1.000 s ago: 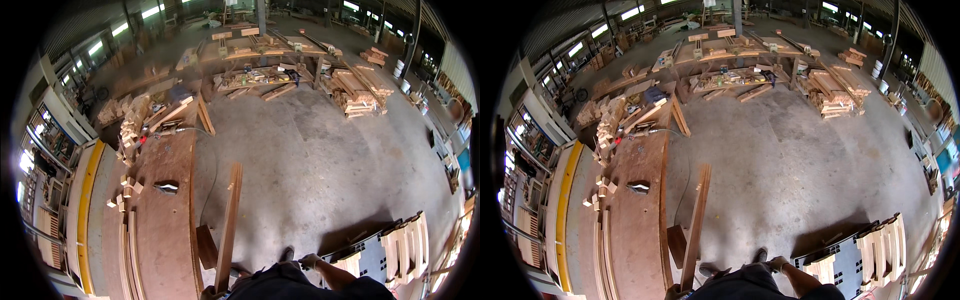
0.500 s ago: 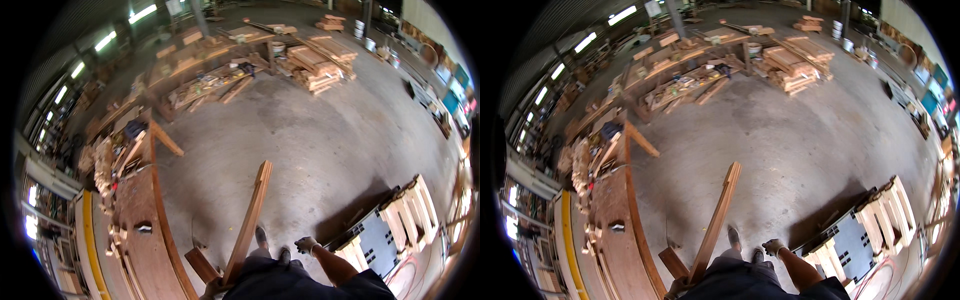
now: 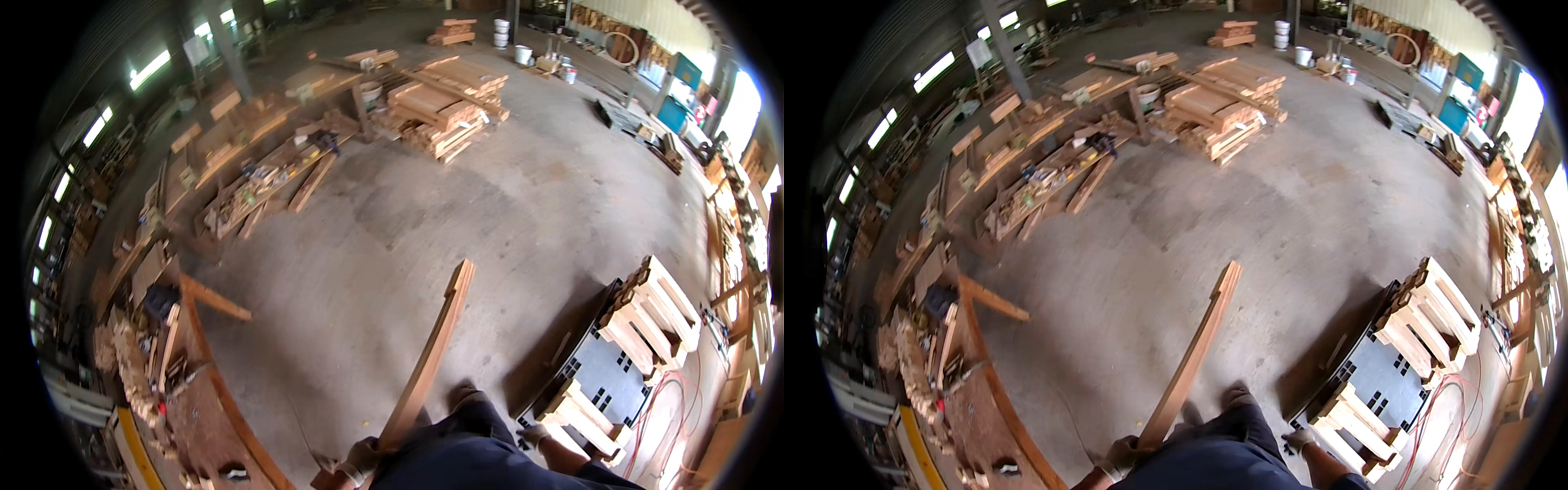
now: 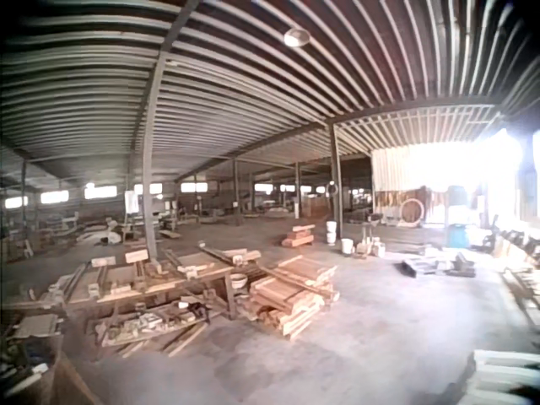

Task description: The person uses a handheld tool to trim small pieces from the ends of long wooden planks on a workbench. They repeatedly pick up planks, trim them, and place them aside. The person also walks to a stack of lumber, picks up a plank, and returns to the workbench to continue trimming.

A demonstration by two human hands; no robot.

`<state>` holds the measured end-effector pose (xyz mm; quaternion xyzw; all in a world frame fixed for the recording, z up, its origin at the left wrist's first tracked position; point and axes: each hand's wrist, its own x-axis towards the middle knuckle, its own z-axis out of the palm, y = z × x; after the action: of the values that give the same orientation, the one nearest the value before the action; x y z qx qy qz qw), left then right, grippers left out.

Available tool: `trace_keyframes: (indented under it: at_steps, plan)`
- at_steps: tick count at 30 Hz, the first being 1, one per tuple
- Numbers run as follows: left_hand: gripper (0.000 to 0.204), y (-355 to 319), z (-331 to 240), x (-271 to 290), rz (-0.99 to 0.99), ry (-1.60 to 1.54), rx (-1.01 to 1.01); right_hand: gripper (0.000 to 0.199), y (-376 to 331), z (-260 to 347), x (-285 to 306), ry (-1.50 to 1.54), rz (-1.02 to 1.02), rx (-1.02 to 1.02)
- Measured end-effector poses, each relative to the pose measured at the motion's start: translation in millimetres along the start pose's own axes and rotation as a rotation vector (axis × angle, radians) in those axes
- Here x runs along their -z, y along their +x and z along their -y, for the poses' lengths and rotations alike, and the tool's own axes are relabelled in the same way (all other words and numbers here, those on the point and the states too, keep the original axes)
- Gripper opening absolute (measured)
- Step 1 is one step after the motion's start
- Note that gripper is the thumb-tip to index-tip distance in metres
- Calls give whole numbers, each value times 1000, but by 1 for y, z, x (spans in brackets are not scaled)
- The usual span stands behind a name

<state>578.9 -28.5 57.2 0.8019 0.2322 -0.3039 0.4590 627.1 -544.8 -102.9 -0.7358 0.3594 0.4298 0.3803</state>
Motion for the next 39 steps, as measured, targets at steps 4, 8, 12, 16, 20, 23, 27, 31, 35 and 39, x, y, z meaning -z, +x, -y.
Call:
trace_keyframes:
  at_steps: [4, 8, 12, 16, 20, 23, 27, 31, 35, 39]
  plan:
    - [75, 53, -43, 20, 36, 196, 24, 55, -29, 39, -9, -290, -54, -38]
    - [72, 103, -110, 35, 66, 320, 25, 55, 40, 59, 4, -506, 11, 97]
    - [68, 172, -141, 31, 37, 428, -47, 54, 141, 110, 53, -427, -14, 187]
    - [66, 215, -228, 31, 28, 533, -62, 39, 121, 252, 156, -162, 83, 156]
    - [68, 220, -319, 40, 18, 502, 22, 33, 163, 379, 235, -59, -125, 308]
    - [57, 254, -387, 39, 12, 364, -155, 28, 182, 429, 285, 286, -189, 277]
    - [54, 295, -433, 54, 59, 415, -20, 24, 206, 504, 293, 379, -23, 255]
    - [80, 371, -510, 77, 108, 418, 53, 28, 241, 518, 304, 268, 0, 203]
    - [84, 465, -548, 111, 120, 354, -3, 29, 262, 525, 312, 272, -35, 78]
    - [86, 536, -594, 149, 159, 337, -47, 28, 243, 563, 323, 296, -77, -55]
